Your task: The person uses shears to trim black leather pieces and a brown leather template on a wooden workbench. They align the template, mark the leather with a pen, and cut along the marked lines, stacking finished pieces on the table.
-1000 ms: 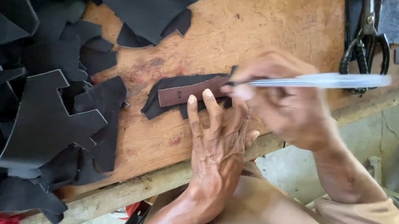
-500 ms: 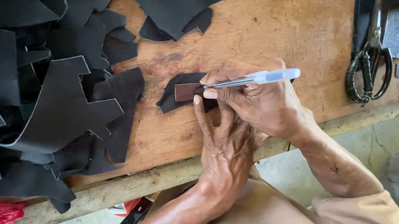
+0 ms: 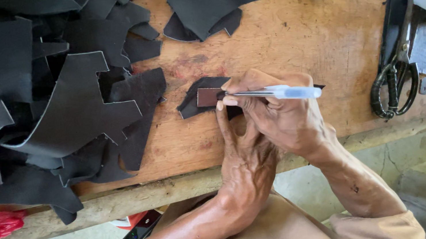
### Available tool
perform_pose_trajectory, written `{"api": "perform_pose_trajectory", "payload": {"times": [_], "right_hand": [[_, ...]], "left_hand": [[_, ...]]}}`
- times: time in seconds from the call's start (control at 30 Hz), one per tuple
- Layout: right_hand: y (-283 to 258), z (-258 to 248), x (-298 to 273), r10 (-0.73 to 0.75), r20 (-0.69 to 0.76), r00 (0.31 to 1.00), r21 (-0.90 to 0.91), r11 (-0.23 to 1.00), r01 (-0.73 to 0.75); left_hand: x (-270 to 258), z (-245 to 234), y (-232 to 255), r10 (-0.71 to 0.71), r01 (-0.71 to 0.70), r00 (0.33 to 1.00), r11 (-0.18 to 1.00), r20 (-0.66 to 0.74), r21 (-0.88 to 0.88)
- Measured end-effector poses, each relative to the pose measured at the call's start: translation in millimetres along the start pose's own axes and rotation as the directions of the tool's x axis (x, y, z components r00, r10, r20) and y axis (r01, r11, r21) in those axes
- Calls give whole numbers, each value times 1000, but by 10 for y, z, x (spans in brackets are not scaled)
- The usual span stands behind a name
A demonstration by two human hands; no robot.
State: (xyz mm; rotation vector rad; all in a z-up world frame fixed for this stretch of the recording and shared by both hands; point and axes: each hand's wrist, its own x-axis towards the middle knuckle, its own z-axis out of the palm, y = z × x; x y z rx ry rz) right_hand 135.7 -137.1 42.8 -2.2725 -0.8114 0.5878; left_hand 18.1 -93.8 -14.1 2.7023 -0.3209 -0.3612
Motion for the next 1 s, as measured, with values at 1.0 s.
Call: {"api": "perform_pose_trajectory", "payload": {"times": [1.0], "right_hand": [[-68,-112,75,162,132,978,116,977,-177]], "left_hand": [[17,72,60,-38,33,994,998,-102,-46]]}}
